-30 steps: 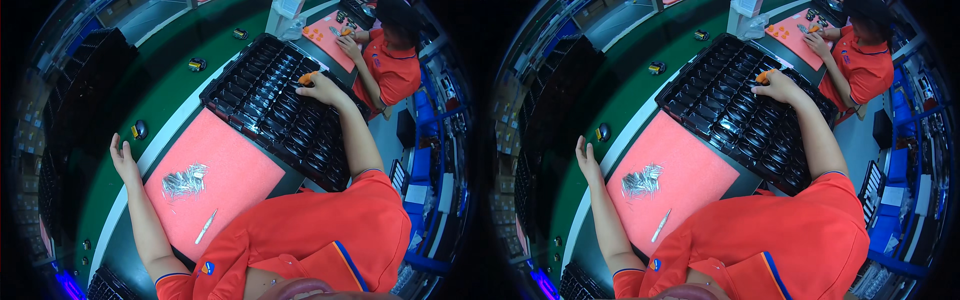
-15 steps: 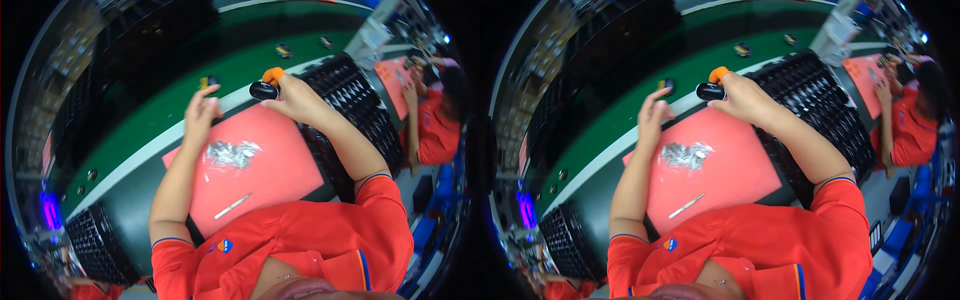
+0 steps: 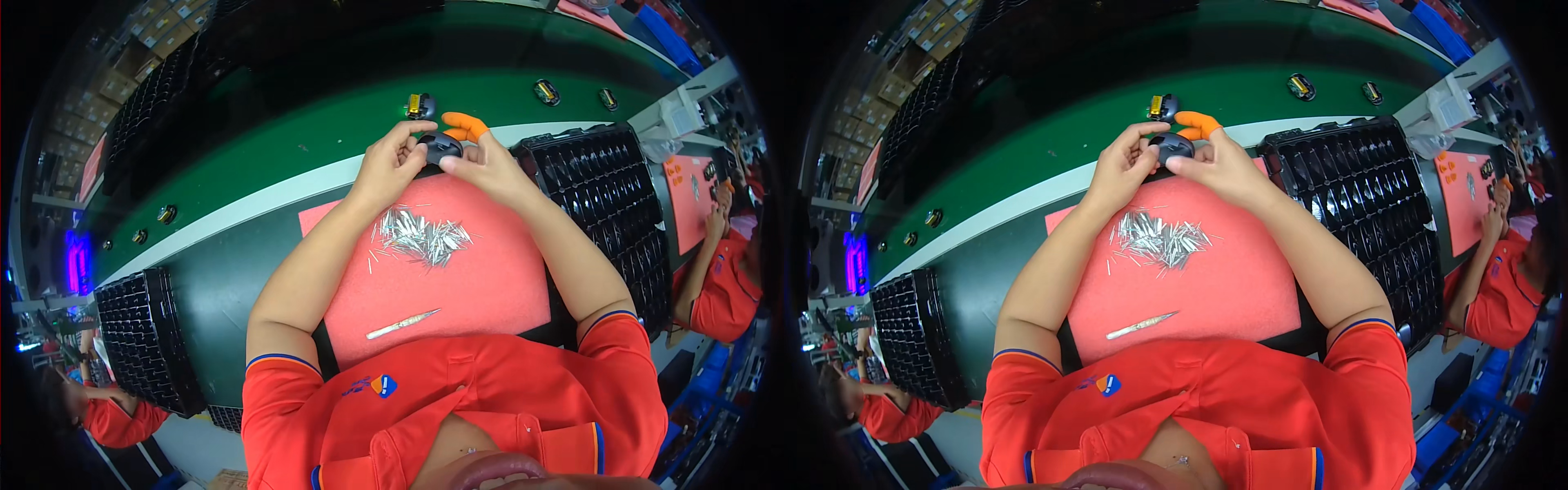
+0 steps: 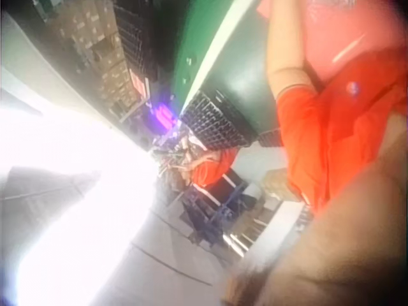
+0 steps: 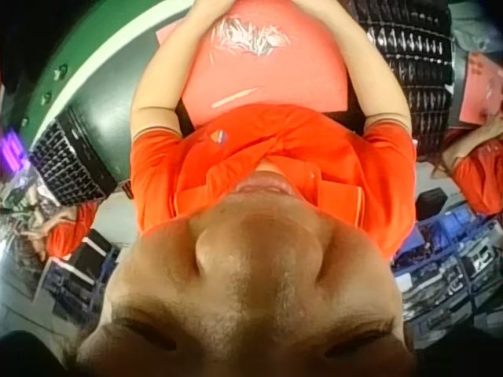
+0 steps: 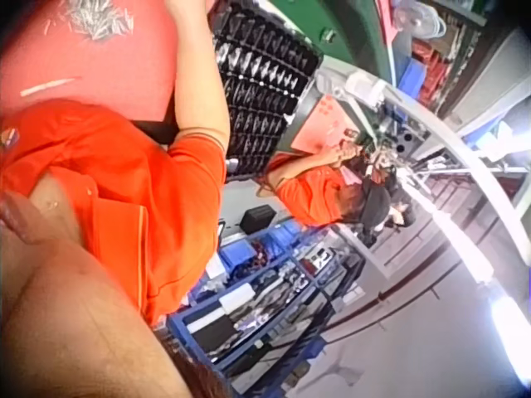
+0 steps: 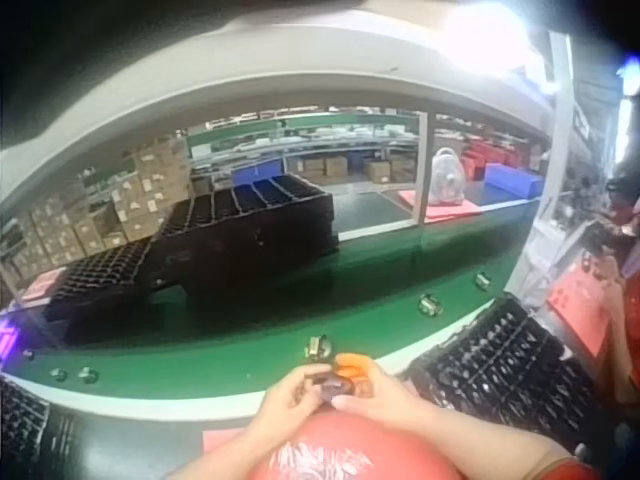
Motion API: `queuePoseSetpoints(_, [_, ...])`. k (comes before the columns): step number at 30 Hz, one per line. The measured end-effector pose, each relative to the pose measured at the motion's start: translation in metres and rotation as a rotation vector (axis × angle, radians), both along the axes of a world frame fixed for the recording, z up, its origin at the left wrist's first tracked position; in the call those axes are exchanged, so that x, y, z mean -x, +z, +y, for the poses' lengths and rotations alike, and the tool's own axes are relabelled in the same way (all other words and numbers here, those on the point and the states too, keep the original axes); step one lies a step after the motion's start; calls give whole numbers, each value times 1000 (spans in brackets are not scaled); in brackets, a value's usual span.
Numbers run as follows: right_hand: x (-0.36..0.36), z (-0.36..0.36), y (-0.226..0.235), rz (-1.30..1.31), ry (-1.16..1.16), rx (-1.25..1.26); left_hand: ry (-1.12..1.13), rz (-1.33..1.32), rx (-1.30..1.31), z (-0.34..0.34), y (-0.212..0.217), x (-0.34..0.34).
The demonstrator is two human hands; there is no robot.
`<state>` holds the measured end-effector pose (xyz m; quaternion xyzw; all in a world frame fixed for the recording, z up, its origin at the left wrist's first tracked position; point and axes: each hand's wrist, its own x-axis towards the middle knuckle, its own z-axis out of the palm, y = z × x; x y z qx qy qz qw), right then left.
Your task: Assembling small silver pins and orange components into black plastic housings at a factory workstation.
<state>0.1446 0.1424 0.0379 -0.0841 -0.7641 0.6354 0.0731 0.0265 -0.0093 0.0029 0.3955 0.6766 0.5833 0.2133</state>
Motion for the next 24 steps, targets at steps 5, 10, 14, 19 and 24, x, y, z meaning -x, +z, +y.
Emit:
queuePoseSetpoints(5, [9, 14, -15, -206, 28, 246, 35, 2, 3, -3, 0, 0])
queuePoseSetpoints(10, [5, 6, -15, -147, -7, 130, -18, 46, -80, -16, 9, 1])
queuePoseSetpoints(14, [3, 14, -16, -177, -137, 107, 301, 536, -91, -41, 16, 50])
queuePoseSetpoints(19, [3, 23, -10, -119, -128, 221, 1151, 937, 123, -159, 10, 142])
queuePoseSetpoints(24, [18, 46, -18, -275, -80, 128, 1050, 982, 908, -293, -23, 186])
